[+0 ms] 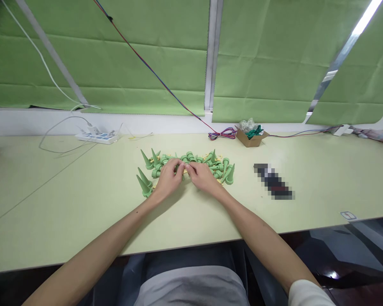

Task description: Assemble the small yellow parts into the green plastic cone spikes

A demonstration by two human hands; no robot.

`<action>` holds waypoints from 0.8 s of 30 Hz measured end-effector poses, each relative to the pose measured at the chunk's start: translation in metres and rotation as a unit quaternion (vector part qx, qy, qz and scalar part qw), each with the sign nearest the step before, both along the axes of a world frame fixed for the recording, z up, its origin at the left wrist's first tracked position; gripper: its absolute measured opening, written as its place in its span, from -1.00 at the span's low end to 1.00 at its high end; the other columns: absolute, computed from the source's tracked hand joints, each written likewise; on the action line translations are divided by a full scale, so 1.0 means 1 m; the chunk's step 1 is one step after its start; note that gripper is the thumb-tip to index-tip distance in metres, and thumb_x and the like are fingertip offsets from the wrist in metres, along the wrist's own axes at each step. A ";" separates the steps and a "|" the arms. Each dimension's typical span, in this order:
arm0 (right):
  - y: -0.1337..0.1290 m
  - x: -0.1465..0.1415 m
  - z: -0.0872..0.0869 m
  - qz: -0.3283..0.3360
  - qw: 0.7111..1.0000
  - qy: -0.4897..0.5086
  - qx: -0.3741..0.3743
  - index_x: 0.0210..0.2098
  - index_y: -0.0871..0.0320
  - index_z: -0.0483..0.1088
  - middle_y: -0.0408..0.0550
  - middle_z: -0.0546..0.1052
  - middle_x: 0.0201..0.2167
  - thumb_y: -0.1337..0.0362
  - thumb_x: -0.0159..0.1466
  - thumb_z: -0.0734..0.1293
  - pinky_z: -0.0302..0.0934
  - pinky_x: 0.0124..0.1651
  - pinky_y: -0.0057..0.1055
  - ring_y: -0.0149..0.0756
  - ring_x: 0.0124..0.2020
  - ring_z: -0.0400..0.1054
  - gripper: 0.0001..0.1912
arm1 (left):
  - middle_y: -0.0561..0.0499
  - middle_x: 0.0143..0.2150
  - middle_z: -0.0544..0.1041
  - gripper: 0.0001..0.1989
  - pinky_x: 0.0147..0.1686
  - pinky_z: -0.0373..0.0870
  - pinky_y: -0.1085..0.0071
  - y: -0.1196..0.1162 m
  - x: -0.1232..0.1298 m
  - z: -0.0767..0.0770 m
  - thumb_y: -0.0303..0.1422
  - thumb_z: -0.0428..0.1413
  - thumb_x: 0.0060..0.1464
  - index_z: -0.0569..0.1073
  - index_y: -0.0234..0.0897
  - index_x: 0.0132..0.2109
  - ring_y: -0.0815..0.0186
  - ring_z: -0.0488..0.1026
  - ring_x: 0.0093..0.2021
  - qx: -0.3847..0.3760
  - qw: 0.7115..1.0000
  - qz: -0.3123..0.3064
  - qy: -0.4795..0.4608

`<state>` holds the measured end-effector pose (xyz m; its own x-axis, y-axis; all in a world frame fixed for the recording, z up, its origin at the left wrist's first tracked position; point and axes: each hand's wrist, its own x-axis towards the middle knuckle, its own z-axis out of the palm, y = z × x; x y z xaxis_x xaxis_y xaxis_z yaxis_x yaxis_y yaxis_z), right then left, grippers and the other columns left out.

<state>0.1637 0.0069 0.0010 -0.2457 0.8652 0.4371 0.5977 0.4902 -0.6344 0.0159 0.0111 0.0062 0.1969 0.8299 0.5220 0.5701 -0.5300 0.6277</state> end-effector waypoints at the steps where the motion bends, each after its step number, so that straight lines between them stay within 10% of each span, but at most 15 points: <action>1: 0.000 0.000 0.000 0.000 1.000 0.001 -0.001 -0.56 0.11 0.10 -0.18 0.25 -0.62 0.14 0.40 0.09 -0.04 -0.42 -0.39 -0.37 -0.55 0.10 -0.60 | -0.02 -0.34 0.41 -0.80 -0.21 0.26 0.32 0.000 0.000 0.000 -0.38 -0.06 0.26 0.29 -0.23 -0.38 0.27 0.34 -0.27 0.000 1.000 0.000 0.000; 24: -0.002 -0.001 0.002 0.015 1.000 -0.015 0.010 -0.53 0.10 0.07 -0.19 0.23 -0.62 0.18 0.41 0.07 -0.05 -0.40 -0.39 -0.37 -0.56 0.08 -0.62 | -0.02 -0.34 0.41 -0.80 -0.19 0.26 0.32 0.001 -0.001 0.000 -0.38 -0.07 0.26 0.31 -0.24 -0.36 0.27 0.33 -0.28 -0.001 1.000 0.005 0.000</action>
